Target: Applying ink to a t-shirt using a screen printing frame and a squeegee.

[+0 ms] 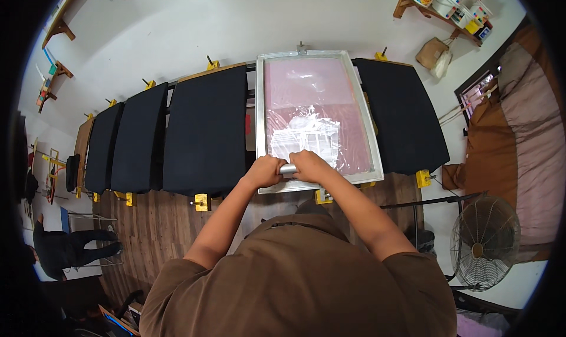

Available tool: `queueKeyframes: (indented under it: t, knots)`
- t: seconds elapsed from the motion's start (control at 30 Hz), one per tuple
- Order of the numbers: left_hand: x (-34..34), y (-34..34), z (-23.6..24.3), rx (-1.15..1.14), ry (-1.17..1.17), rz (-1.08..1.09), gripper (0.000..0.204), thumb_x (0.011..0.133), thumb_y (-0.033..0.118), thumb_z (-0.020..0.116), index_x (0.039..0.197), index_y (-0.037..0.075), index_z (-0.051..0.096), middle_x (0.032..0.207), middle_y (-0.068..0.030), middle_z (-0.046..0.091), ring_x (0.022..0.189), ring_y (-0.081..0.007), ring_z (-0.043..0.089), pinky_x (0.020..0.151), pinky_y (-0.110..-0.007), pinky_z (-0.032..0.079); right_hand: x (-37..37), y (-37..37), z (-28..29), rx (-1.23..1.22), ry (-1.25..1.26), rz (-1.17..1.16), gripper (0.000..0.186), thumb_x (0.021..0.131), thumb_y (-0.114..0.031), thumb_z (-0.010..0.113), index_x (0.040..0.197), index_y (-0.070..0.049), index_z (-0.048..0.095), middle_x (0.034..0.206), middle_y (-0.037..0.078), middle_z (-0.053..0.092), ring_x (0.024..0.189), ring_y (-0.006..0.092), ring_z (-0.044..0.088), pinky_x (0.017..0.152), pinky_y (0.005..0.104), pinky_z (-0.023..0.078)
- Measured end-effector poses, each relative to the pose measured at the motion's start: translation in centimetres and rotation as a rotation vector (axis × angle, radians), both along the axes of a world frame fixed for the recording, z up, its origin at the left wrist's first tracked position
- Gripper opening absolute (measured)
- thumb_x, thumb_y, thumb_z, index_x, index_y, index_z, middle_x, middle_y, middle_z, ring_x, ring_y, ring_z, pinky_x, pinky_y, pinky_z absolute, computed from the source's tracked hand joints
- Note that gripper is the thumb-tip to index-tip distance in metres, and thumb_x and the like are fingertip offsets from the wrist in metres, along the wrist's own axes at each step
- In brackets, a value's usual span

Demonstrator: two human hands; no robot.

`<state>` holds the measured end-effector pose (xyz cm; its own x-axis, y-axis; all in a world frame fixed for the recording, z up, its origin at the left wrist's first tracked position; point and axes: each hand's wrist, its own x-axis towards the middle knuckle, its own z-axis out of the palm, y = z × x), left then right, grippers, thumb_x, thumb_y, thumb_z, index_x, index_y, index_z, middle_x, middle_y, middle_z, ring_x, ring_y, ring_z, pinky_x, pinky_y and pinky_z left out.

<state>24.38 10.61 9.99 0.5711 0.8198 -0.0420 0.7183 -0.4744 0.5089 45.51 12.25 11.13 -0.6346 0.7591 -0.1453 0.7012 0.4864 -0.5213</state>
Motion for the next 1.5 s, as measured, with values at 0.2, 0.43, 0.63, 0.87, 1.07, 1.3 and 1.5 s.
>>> queueKeyframes:
  t: [0.2, 0.43, 0.63, 0.87, 1.07, 1.3, 1.5]
  knots:
    - [0.0, -1.1, 0.2, 0.031, 0.024, -0.001, 0.014, 0.075, 0.014, 0.068, 0.088, 0.008, 0.072, 0.076, -0.0193, 0.070, 0.075, -0.0408, 0.069, 0.073, -0.050, 0.056, 0.1, -0.9, -0.5, 0.033, 0.040, 0.010, 0.029, 0.072, -0.014, 0.080, 0.090, -0.001, 0.061, 0.083, 0.020, 0.069, 0.083, 0.0409, 0.069, 0.076, 0.0483, 0.056]
    - [0.3, -3.0, -0.1, 0.054, 0.050, 0.029, 0.019, 0.078, 0.019, 0.072, 0.093, 0.008, 0.069, 0.080, -0.0174, 0.071, 0.078, -0.0381, 0.070, 0.072, -0.049, 0.056, 0.2, -2.9, -0.7, 0.101, 0.042, 0.004, 0.035, 0.072, -0.014, 0.080, 0.097, -0.003, 0.058, 0.094, 0.018, 0.066, 0.090, 0.0406, 0.067, 0.078, 0.0496, 0.054]
    - [0.2, -4.7, -0.4, 0.083, 0.002, -0.014, 0.038, 0.074, 0.023, 0.077, 0.108, 0.007, 0.069, 0.092, -0.0146, 0.071, 0.086, -0.0363, 0.070, 0.076, -0.047, 0.057, 0.7, -5.3, -1.1, 0.144, 0.118, 0.008, 0.038, 0.074, -0.023, 0.076, 0.100, -0.003, 0.056, 0.095, 0.017, 0.063, 0.091, 0.0386, 0.064, 0.079, 0.0482, 0.054]
    - [0.6, -6.8, -1.7, 0.187, -0.009, -0.021, 0.053, 0.071, 0.021, 0.080, 0.119, 0.004, 0.064, 0.106, -0.0144, 0.069, 0.100, -0.0354, 0.068, 0.099, -0.044, 0.054, 1.1, -7.9, -3.2, 0.212, 0.148, -0.012, 0.050, 0.072, -0.022, 0.080, 0.111, -0.004, 0.054, 0.112, 0.014, 0.057, 0.110, 0.0349, 0.057, 0.092, 0.0463, 0.049]
    - [0.5, -7.6, -1.5, 0.180, -0.012, -0.013, 0.065, 0.070, 0.024, 0.083, 0.127, 0.002, 0.061, 0.113, -0.0175, 0.067, 0.107, -0.0368, 0.066, 0.106, -0.043, 0.049, 1.1, -8.8, -3.2, 0.253, 0.110, -0.033, 0.058, 0.073, -0.026, 0.082, 0.119, -0.005, 0.053, 0.118, 0.013, 0.056, 0.117, 0.0336, 0.055, 0.103, 0.0482, 0.043]
    - [-1.1, -8.0, 0.7, 0.227, -0.170, 0.083, 0.090, 0.073, 0.045, 0.086, 0.143, 0.001, 0.049, 0.131, -0.0244, 0.064, 0.129, -0.0416, 0.058, 0.118, -0.059, 0.028, 3.3, -10.1, 0.6, 0.495, 0.346, -0.229, 0.050, 0.081, -0.033, 0.082, 0.114, -0.004, 0.060, 0.115, 0.015, 0.065, 0.105, 0.0275, 0.064, 0.088, 0.0425, 0.050]
    - [-8.8, -9.5, -0.2, 0.648, -0.220, 0.573, 0.047, 0.087, 0.024, 0.079, 0.128, 0.008, 0.064, 0.115, -0.0076, 0.073, 0.133, -0.0322, 0.057, 0.118, -0.060, 0.022, 10.2, -13.5, -5.3, 0.087, 0.374, -0.791, 0.039, 0.095, -0.036, 0.072, 0.080, -0.001, 0.063, 0.062, 0.007, 0.062, 0.060, 0.0141, 0.064, 0.055, 0.0290, 0.048]
